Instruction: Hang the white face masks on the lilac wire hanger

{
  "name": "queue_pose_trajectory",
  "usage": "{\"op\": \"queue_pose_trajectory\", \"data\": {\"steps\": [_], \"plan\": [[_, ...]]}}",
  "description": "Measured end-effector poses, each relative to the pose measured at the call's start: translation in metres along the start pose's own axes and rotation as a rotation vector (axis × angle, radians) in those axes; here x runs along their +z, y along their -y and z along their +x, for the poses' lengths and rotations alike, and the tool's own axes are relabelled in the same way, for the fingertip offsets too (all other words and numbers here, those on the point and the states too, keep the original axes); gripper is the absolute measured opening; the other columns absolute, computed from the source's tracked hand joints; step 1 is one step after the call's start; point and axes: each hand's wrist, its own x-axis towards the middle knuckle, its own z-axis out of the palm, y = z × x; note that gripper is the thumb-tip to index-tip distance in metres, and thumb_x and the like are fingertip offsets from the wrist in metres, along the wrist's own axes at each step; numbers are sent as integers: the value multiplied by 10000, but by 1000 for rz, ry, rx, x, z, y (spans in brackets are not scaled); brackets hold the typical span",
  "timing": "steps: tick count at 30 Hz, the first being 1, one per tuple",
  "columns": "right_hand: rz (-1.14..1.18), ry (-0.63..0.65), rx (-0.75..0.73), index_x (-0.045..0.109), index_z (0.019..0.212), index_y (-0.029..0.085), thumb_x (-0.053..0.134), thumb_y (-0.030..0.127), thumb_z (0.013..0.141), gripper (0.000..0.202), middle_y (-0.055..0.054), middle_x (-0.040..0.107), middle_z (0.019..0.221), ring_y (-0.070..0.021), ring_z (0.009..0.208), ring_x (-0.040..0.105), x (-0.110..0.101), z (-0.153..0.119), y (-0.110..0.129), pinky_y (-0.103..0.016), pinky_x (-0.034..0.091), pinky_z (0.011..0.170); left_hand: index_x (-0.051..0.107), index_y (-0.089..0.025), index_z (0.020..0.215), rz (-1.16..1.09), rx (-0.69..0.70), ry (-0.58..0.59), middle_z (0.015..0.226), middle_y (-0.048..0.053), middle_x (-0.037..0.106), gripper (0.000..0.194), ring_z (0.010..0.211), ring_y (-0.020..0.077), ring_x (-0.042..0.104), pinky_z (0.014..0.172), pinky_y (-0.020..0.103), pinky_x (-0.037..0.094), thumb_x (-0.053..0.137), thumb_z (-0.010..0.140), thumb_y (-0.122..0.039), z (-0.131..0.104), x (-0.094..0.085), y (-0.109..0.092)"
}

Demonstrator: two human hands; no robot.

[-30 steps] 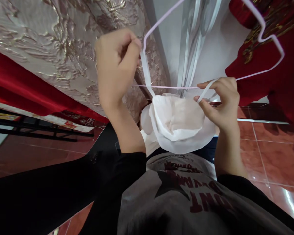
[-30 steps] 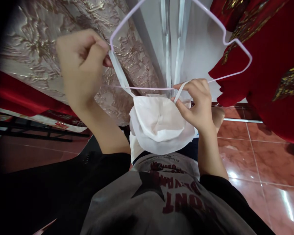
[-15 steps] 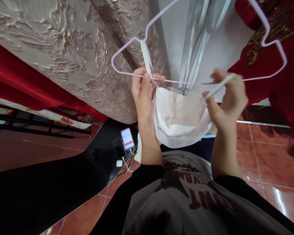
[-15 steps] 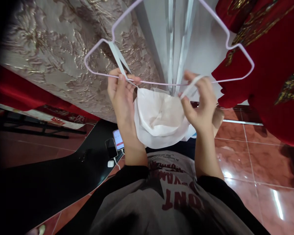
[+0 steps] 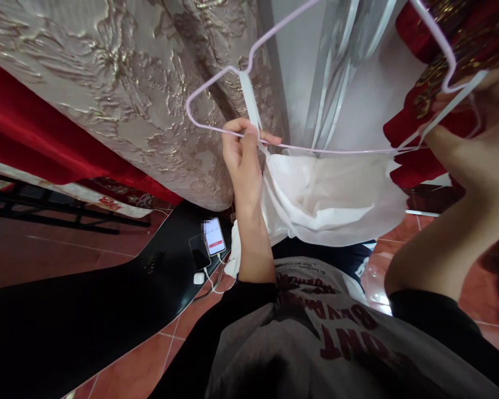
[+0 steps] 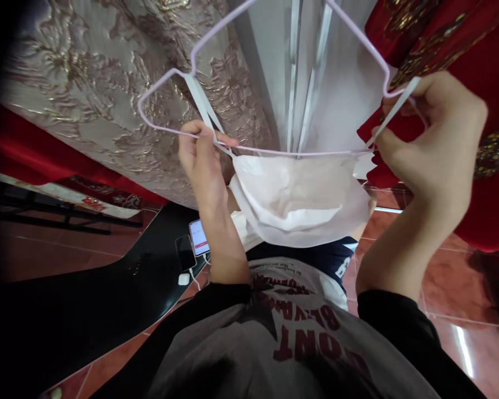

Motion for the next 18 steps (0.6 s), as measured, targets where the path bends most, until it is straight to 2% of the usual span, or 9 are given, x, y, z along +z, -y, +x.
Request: {"op": "queue_pose_trajectory", "data": {"steps": [3, 5, 7, 10, 11, 12, 15, 16, 18], "plan": [[-96, -43, 4, 873, 1247, 282, 693, 306, 941, 356, -116, 842, 1126, -403, 1047, 790, 4, 15, 15, -565, 566, 853, 584, -323, 1035, 46, 12, -10, 780, -23, 747, 186, 884, 257, 807, 978, 450, 603, 651, 1186, -406, -3, 1, -3], [-18, -119, -16, 881, 1252, 252, 654, 262, 957, 372, -105, 829, 1118, -371, 1032, 778, 16, 18, 17, -545, 555, 844, 585, -330, 1034, 61, 31, -10, 795, -15, 739, 175, 841, 262, 791, 948, 449, 607, 658, 1171, -410, -6, 1, -6], [177, -307, -147, 877, 1257, 267, 668, 287, 1010, 325, -87, 806, 1140, -327, 1047, 756, 36, 16, 18, -509, 558, 867, 585, -327, 1039, 55, 69, -11, 794, -10, 722, 158, 815, 257, 775, 906, 431, 599, 667, 1158, -389, -8, 2, -8], [410, -634, -378, 862, 1276, 323, 761, 425, 1023, 291, -49, 788, 1140, -270, 1046, 722, 71, 3, 25, -449, 556, 877, 592, -312, 1045, 27, 119, 9, 785, -13, 709, 139, 785, 237, 748, 857, 401, 583, 694, 1138, -324, -9, 4, -7], [416, -606, -373, 849, 1292, 336, 753, 442, 1030, 299, -45, 794, 1152, -267, 1062, 724, 82, -4, 28, -447, 566, 898, 593, -306, 1047, 13, 126, 19, 784, -14, 710, 138, 779, 231, 739, 849, 394, 579, 700, 1134, -308, -9, 3, -6], [382, -492, -332, 844, 1282, 336, 738, 445, 1037, 288, -45, 807, 1148, -268, 1061, 732, 92, -11, 31, -459, 578, 924, 596, -299, 1050, -2, 130, 30, 793, -13, 719, 137, 785, 227, 733, 849, 389, 578, 708, 1130, -298, -8, 2, -4], [168, -30, -170, 818, 1205, 309, 694, 448, 1039, 250, -55, 828, 1095, -294, 1033, 740, 111, -33, 36, -574, 571, 1054, 639, -283, 1072, 0, 106, 88, 896, 13, 795, 125, 877, 230, 757, 904, 391, 593, 743, 1118, -333, -8, -9, 0], [111, 43, -142, 804, 1212, 313, 688, 455, 1036, 254, -54, 826, 1092, -302, 1039, 731, 115, -38, 35, -610, 547, 1097, 673, -279, 1065, 27, 80, 133, 934, 27, 815, 134, 909, 237, 768, 922, 396, 602, 770, 1104, -362, -8, -14, 0], [56, 37, -112, 786, 1257, 331, 676, 448, 1035, 274, -57, 811, 1117, -315, 1086, 704, 119, -45, 31, -630, 506, 1137, 761, -276, 1029, 107, 11, 239, 972, 51, 831, 163, 944, 256, 781, 933, 405, 620, 838, 1056, -417, -9, -27, -6]]}}
